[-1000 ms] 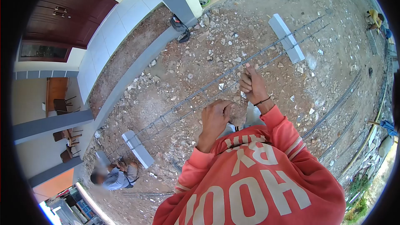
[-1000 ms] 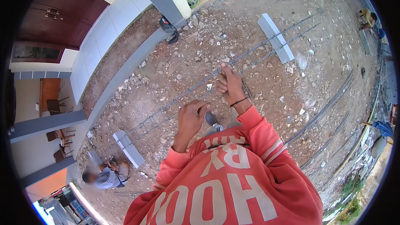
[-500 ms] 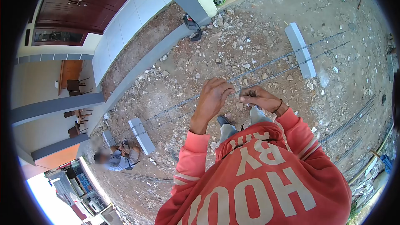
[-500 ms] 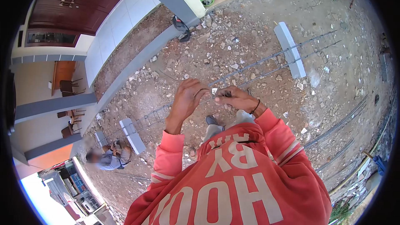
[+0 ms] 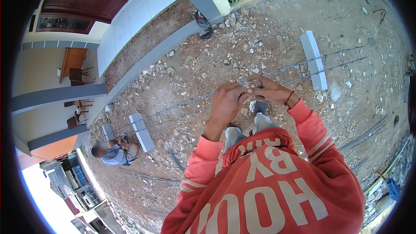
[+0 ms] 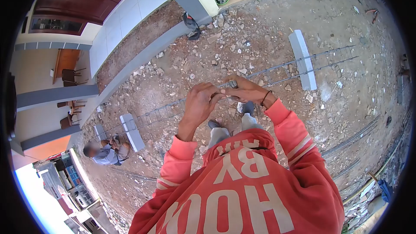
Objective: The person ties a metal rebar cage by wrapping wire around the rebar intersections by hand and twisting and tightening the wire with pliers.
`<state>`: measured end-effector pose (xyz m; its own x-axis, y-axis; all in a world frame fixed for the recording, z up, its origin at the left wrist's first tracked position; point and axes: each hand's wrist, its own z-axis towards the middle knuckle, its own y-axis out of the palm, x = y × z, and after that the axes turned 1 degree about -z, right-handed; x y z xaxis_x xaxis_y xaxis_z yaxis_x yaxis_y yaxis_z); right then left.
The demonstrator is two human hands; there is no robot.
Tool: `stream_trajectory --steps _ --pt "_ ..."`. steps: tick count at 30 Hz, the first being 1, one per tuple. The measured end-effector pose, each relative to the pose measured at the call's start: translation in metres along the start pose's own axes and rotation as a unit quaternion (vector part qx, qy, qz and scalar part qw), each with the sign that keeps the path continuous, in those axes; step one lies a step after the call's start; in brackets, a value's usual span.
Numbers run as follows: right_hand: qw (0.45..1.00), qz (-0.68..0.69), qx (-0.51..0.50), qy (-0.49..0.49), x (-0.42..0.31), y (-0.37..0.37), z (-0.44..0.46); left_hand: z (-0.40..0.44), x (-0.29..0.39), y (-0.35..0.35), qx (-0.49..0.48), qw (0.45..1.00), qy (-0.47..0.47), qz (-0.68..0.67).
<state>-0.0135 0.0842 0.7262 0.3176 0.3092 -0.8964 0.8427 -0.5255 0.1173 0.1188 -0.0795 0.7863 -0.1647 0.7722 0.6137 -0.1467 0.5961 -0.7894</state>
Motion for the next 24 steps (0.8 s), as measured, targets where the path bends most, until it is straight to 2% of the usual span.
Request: stream_trajectory --steps 1,2,3,4,5,6,8,9,11,13,15,17,18,19,20,21,22,23,24 --pt "0.973 0.110 -0.179 0.092 -0.002 -0.001 -0.008 0.008 -0.002 -0.006 -0.033 0.999 0.037 -0.011" --pt "0.973 0.107 -0.181 0.090 0.003 -0.004 -0.012 0.014 -0.003 -0.009 -0.065 0.995 0.075 -0.022" --pt "0.956 0.155 -0.249 0.024 0.011 -0.008 -0.013 0.017 -0.004 -0.010 -0.061 0.995 0.075 -0.020" --pt "0.926 0.202 -0.316 -0.040 0.017 -0.008 -0.015 0.019 -0.004 -0.008 -0.049 0.995 0.048 -0.066" --pt "0.926 0.203 -0.316 -0.039 0.025 -0.002 -0.016 0.019 -0.005 -0.004 -0.040 0.993 0.022 -0.113" --pt "0.934 0.286 -0.211 -0.036 0.030 0.006 -0.016 0.017 -0.009 0.005 -0.042 0.992 0.024 -0.114" --pt "0.921 0.388 0.016 -0.037 0.022 0.024 -0.017 0.006 -0.015 0.030 0.076 0.985 -0.055 -0.148" --pt "0.920 0.389 0.021 -0.038 0.024 0.026 -0.011 -0.001 -0.007 0.039 0.072 0.985 -0.052 -0.150" --pt "0.850 0.494 0.178 -0.040 0.036 0.032 0.002 -0.016 0.011 0.056 0.032 0.969 -0.145 -0.196" --pt "0.831 0.528 0.170 -0.027 0.034 0.035 0.001 -0.023 0.011 0.072 0.016 0.952 -0.175 -0.250" --pt "0.872 0.473 0.124 -0.024 0.052 0.027 0.006 -0.031 -0.003 0.075 0.002 0.928 -0.211 -0.307" --pt "0.882 0.451 0.136 -0.017 0.044 0.022 0.004 -0.033 -0.029 0.056 -0.149 0.786 -0.295 -0.522" --pt "0.890 0.432 0.146 -0.018 0.039 0.021 0.004 -0.033 -0.033 0.046 -0.186 0.785 -0.292 -0.513" --pt "0.892 0.429 0.143 -0.012 0.035 0.021 0.005 -0.039 -0.041 0.047 -0.183 0.782 -0.296 -0.517" --pt "0.953 0.255 0.161 -0.002 0.031 0.022 0.007 -0.045 -0.050 0.050 -0.106 0.909 -0.168 -0.366" --pt "0.982 0.072 0.173 0.006 0.029 0.021 0.010 -0.048 -0.058 0.051 -0.023 0.981 -0.027 -0.193" --pt "0.965 -0.174 0.185 -0.070 0.043 0.017 0.017 -0.046 -0.056 0.040 -0.023 0.980 -0.027 -0.198" --pt "0.964 -0.178 0.189 -0.066 0.058 0.015 0.019 -0.044 -0.056 0.026 -0.022 0.990 0.025 -0.134" --pt "0.970 -0.224 0.091 0.026 0.065 0.015 0.019 -0.041 -0.059 0.015 -0.020 0.994 0.079 -0.070"
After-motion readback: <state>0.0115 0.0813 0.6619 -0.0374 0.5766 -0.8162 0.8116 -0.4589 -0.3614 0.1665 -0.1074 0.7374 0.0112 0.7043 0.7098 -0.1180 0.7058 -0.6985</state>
